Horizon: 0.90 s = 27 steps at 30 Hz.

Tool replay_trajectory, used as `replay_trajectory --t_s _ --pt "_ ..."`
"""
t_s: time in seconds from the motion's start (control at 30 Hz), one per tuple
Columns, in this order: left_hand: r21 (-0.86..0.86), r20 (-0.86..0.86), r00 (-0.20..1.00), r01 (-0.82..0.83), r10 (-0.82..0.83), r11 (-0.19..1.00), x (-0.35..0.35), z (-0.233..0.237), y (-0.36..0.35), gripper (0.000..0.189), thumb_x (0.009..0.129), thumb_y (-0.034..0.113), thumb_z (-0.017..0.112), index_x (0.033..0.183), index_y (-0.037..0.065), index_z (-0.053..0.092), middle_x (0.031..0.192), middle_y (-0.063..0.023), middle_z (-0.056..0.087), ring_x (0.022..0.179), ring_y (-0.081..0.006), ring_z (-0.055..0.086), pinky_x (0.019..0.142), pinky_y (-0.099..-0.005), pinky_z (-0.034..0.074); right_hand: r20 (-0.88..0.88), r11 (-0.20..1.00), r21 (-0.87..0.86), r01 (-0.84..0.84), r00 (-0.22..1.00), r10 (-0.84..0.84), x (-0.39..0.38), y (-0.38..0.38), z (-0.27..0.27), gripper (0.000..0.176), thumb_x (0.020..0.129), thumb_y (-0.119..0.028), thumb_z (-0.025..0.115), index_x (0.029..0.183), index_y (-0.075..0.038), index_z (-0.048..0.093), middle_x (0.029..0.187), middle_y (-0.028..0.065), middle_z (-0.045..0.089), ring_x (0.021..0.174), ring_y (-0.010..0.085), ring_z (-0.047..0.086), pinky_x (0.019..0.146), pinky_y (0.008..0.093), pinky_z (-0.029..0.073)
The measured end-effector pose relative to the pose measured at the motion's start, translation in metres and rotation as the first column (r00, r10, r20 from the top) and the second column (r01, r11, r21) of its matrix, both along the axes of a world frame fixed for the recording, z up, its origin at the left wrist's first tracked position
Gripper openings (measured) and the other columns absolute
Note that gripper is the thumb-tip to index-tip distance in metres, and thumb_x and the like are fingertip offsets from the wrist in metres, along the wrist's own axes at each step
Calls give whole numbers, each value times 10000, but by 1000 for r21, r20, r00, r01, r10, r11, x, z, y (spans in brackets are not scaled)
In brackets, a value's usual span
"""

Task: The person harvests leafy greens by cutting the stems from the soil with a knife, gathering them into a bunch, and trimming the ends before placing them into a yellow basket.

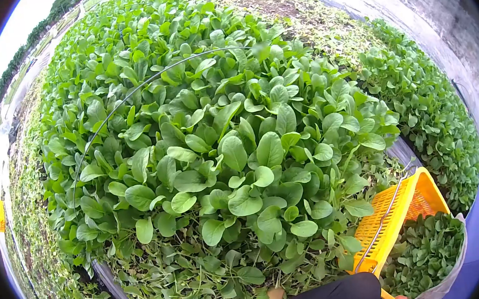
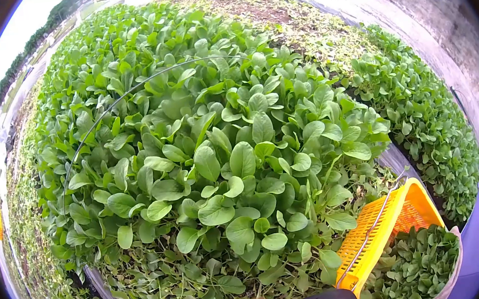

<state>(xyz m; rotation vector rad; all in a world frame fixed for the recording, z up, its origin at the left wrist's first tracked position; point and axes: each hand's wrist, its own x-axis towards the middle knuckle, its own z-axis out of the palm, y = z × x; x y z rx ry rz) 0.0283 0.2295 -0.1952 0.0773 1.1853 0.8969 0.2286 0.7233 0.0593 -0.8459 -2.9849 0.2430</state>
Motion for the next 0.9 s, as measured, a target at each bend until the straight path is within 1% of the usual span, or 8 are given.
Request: replay_trajectory --t_s 0.2,0.33,0.4,0.5,0.63,0.8,0.87,0.9 --pt "-251 -140 984 69 -106 966 -38 113 -86 378 999 322 652 1256 48 689 1124 -126 752 957 -288 715 832 -456 562 -8 999 -30 -44 999 44 2 6 -2 525 1084 -524 484 1154 -87 766 1073 202 763 1001 430 716 882 492 574" --pt "-284 -217 955 139 -204 949 -60 133 -75 375 994 299 660 1262 37 685 1133 -129 749 966 -287 712 842 -449 560 -39 1000 -12 1 999 -1 0 1 1 530 1060 -565 516 1123 -109 778 1003 151 777 917 420 730 821 500 589" --pt "-271 -258 928 198 -269 942 -64 127 -64 374 992 287 665 1265 32 683 1138 -131 748 971 -286 711 848 -445 559 -254 999 44 -23 967 33 18 11 -39 494 1020 -588 595 1119 -144 787 1012 153 779 917 396 739 822 508 588" --pt "-231 -294 882 309 -369 923 -58 109 -53 374 988 270 671 1270 25 680 1144 -133 746 978 -285 709 856 -439 558 -382 994 103 -45 920 81 -12 -13 -14 274 992 -273 572 825 -59 604 783 140 610 721 390 569 703 488 416" --pt "-141 -325 781 517 -533 844 -33 76 -44 374 983 247 680 1276 14 676 1153 -136 743 988 -283 706 866 -432 556 -420 989 99 107 906 -56 -10 -17 -27 260 979 -279 647 825 -70 633 708 151 591 695 401 573 676 513 423" --pt "116 -601 450 867 -660 484 -5 -29 -40 375 977 218 690 1284 2 671 1165 -140 739 1000 -281 702 879 -423 553 -446 984 63 165 887 -120 -15 -17 -25 270 984 -293 667 811 -91 620 709 143 628 710 412 623 669 535 447" --pt "69 -694 287 940 -661 335 -55 202 26 407 1059 336 602 1266 -11 652 1081 -116 711 926 -245 666 798 -405 542 -485 989 -38 142 863 -143 -10 -6 -34 288 1022 -298 634 835 -79 640 698 137 661 663 399 649 626 517 474" --pt "47 -774 288 914 -564 402 -67 195 22 433 1022 387 633 1258 26 671 1094 -148 738 956 -307 698 827 -447 562 -533 989 -83 126 833 -151 -12 -10 -28 288 1034 -295 625 849 -76 654 706 127 678 659 375 664 621 491 486"
